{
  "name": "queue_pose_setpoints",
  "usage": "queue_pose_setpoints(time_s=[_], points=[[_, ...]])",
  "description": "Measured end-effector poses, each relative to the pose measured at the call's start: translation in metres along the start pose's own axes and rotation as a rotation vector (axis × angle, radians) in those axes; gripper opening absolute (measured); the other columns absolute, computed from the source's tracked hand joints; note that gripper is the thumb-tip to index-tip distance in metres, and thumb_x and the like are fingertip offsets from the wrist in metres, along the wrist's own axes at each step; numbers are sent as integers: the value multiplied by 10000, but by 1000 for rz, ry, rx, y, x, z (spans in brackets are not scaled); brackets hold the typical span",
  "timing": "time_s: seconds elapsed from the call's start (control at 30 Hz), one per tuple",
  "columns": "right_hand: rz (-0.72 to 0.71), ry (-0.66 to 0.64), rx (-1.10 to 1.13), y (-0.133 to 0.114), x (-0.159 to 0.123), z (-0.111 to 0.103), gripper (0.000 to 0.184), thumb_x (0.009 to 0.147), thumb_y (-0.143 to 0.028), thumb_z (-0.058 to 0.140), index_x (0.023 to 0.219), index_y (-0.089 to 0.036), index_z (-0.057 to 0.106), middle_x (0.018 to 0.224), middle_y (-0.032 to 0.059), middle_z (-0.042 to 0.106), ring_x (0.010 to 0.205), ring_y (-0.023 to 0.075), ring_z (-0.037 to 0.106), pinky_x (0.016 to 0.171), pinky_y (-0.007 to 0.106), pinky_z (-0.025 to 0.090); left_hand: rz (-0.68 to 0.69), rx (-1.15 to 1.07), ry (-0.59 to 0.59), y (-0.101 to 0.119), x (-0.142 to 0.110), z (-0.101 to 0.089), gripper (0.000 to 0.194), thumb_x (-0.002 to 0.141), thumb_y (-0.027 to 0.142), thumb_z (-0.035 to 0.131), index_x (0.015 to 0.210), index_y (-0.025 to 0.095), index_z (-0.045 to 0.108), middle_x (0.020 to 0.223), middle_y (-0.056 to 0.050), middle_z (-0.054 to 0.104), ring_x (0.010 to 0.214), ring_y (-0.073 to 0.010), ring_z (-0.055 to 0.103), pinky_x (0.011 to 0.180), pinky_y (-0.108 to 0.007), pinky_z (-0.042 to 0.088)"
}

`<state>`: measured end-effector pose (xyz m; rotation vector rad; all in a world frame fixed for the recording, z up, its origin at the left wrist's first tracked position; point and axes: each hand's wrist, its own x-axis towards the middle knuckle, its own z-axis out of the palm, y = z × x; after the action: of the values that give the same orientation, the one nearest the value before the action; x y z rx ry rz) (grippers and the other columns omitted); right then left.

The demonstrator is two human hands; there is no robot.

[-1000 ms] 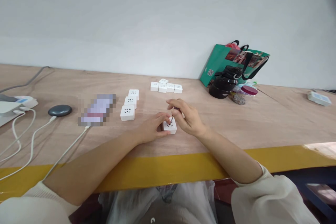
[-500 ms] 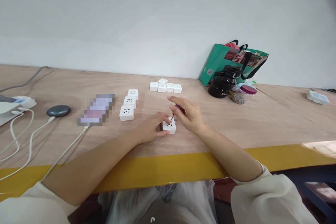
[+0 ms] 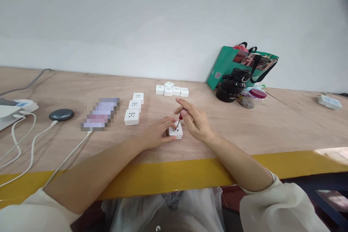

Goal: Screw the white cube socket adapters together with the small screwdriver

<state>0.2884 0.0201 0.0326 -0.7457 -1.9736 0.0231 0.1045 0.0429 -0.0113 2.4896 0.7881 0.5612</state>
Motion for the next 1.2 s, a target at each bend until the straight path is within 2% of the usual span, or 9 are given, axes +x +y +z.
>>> queue_pose_setpoints(time_s=[0.13,0.3,0.43,0.57,0.73,0.9,1.07,1.2], points=[[-18,32,-42,-1,-1,0,315,915,-270,438,1222,-237,503,752,8,634,583,111,569,573,253,513,-29,24,-21,3,-1,-2,216,855,326,564,1024,215,489,1311,-85,480,1162,-261,510,966,-435,418],[6,13,-4,-1,-2,0,377,942,-247,347,1310,-249,430,849,34,658,682,126,617,609,275,530,-4,43,-8,3,-1,-3,217,849,330,574,1018,217,499,1329,-78,473,1187,-257,498,991,-429,404],[1,44,-67,2,-3,0,333,916,-293,453,1241,-247,506,728,0,633,551,103,550,554,247,509,-12,44,-4,1,-1,-2,229,847,340,572,1034,223,511,1280,-79,510,1141,-259,529,965,-437,422],[19,54,-14,3,-4,0,374,941,-267,362,1305,-246,444,861,34,653,601,104,566,578,265,523,-13,34,-10,2,-1,-2,231,844,336,575,1038,226,514,1334,-81,477,1191,-261,497,997,-445,397],[24,89,-74,5,-4,0,339,895,-276,483,1232,-251,512,712,-11,614,489,90,485,513,242,491,-37,22,-16,4,-1,-4,244,839,337,575,1049,222,530,1338,-81,482,1193,-264,498,1002,-444,398],[12,81,58,8,-7,1,394,918,-234,365,1305,-255,434,891,38,647,623,111,575,563,270,522,-17,9,-7,3,-1,-4,234,833,323,582,1040,227,532,1350,-78,476,1201,-261,494,1009,-450,390],[70,89,-52,6,-6,1,371,893,-267,474,1264,-258,488,715,-8,617,516,101,491,520,254,497,-30,41,-14,3,-1,-4,252,840,341,578,1059,228,528,1347,-78,477,1202,-261,495,1008,-436,393],[69,79,37,6,-4,0,398,917,-236,398,1313,-255,438,859,28,650,576,98,538,568,267,521,-48,40,-33,5,-1,-5,242,842,334,576,1052,226,521,1359,-68,466,1205,-257,495,1005,-427,395]])
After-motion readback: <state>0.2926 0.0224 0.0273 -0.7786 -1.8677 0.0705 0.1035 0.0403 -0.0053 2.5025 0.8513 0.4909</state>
